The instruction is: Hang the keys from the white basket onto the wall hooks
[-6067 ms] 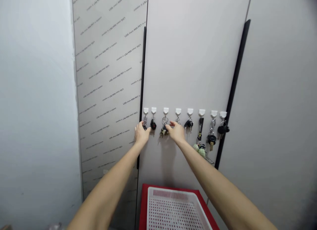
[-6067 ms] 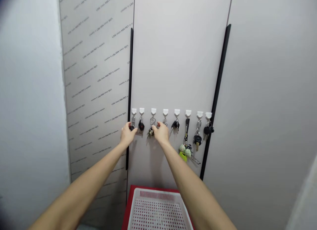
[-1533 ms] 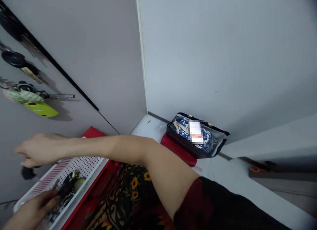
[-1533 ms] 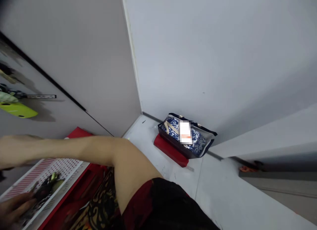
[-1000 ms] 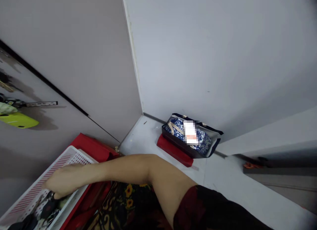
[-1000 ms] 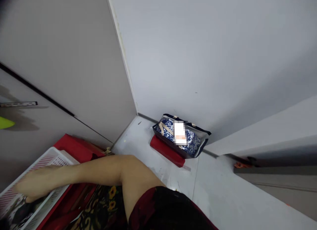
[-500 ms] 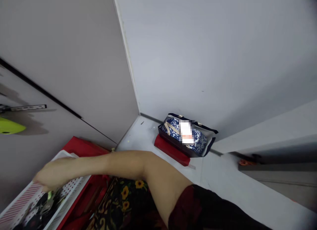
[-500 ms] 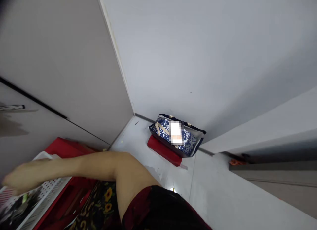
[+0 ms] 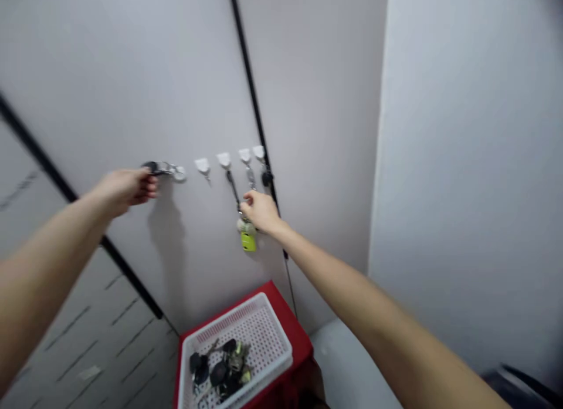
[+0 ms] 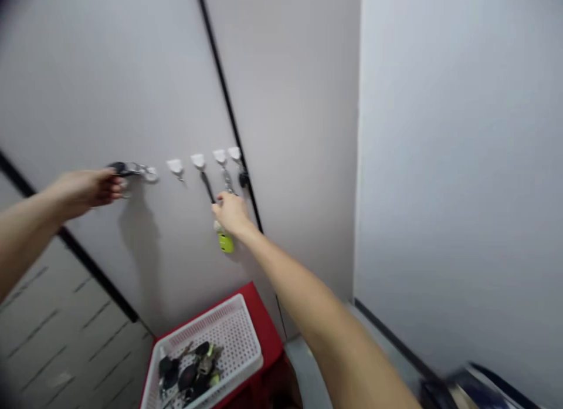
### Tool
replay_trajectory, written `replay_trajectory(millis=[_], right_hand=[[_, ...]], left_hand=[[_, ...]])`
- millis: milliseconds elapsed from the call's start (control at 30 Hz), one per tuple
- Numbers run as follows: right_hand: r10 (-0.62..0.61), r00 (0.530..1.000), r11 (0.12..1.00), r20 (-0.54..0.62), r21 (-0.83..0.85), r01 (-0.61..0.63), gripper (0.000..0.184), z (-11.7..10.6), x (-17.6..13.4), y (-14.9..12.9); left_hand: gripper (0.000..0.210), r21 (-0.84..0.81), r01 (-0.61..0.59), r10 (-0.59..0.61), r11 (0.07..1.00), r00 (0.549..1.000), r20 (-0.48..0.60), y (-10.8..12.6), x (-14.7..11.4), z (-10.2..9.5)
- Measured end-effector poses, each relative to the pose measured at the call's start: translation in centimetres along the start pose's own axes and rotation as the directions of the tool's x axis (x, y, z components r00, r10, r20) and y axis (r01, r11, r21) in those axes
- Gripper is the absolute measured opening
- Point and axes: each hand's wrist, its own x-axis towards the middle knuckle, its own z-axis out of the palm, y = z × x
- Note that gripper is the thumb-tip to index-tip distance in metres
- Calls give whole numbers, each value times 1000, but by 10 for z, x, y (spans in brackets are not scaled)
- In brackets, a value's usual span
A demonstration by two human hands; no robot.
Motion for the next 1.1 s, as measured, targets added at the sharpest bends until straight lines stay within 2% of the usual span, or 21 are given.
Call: replay_trajectory(millis=[33, 100, 233, 400, 600, 800, 900, 1000, 1100], right_hand=[[10, 999, 1000, -36, -15, -11, 29, -1, 9, -5], [43, 996, 997, -72, -54, -47, 34, -1, 21, -13], [105, 994, 982, -28, -158, -109, 35, 4, 32, -23], [152, 988, 943, 38, -304, -133, 32, 13, 38, -32], [42, 999, 928, -1, -371, -40, 32, 11, 42, -41], [-37, 999, 928, -39, -372, 19, 32, -6, 54, -49], [-81, 996, 930, -30, -361, 64, 30, -13, 55, -52], [-109, 994, 934, 5, -341, 104, 28, -18, 49, -55], [-128, 991, 944, 24, -303, 130, 27, -23, 41, -57]], left_hand=[[22, -66, 36, -35, 997, 999, 20, -3, 1, -12], [20, -155, 104, -89, 982, 991, 103, -9, 2, -22], [20, -182, 150, -121, 972, 980, 157, -22, 8, -18], [21, -351, -24, 75, 936, 988, 132, -27, 18, -19], [23, -355, -166, 212, 920, 972, 97, -10, 20, -14], [25, -248, -146, 146, 958, 989, -17, 5, 29, -7], [25, -261, -94, 75, 961, 994, -79, 10, 34, -2], [25, -319, -32, 15, 947, 998, -58, 15, 33, 3], [25, -356, -27, 23, 934, 1000, -16, 16, 31, 7]])
